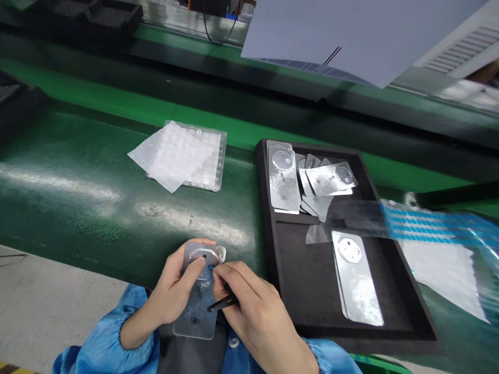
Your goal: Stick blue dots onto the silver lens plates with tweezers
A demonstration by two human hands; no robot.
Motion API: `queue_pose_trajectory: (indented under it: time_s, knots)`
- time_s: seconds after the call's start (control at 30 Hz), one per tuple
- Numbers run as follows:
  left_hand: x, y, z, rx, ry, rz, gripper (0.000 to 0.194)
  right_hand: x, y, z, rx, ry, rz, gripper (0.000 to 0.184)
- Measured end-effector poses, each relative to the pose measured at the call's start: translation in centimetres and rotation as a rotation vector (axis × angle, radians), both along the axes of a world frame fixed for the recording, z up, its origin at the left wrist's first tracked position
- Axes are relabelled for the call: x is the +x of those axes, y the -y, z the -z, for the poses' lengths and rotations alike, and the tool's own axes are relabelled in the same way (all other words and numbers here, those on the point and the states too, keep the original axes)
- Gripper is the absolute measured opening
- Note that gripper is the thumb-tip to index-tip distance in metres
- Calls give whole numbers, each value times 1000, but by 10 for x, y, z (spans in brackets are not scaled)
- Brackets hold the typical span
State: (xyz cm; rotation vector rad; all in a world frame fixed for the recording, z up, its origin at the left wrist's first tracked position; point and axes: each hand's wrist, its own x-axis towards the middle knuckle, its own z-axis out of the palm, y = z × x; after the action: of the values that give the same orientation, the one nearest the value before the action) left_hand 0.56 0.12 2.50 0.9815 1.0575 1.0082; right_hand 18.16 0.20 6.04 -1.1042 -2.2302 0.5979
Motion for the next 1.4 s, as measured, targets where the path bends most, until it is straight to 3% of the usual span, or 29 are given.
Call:
queue_pose_trajectory:
  time_s: [0.63,1.1,1.4]
  knots:
    - [1,-1,2,-84,101,-16,25,2,5,6,200,68,28,12]
    - [2,-1,-1,-94,158,5,23,3,8,5,154,40,19,17]
    - [1,-1,0,-32,39,-10,25,0,4,2,116,-19,10,18]
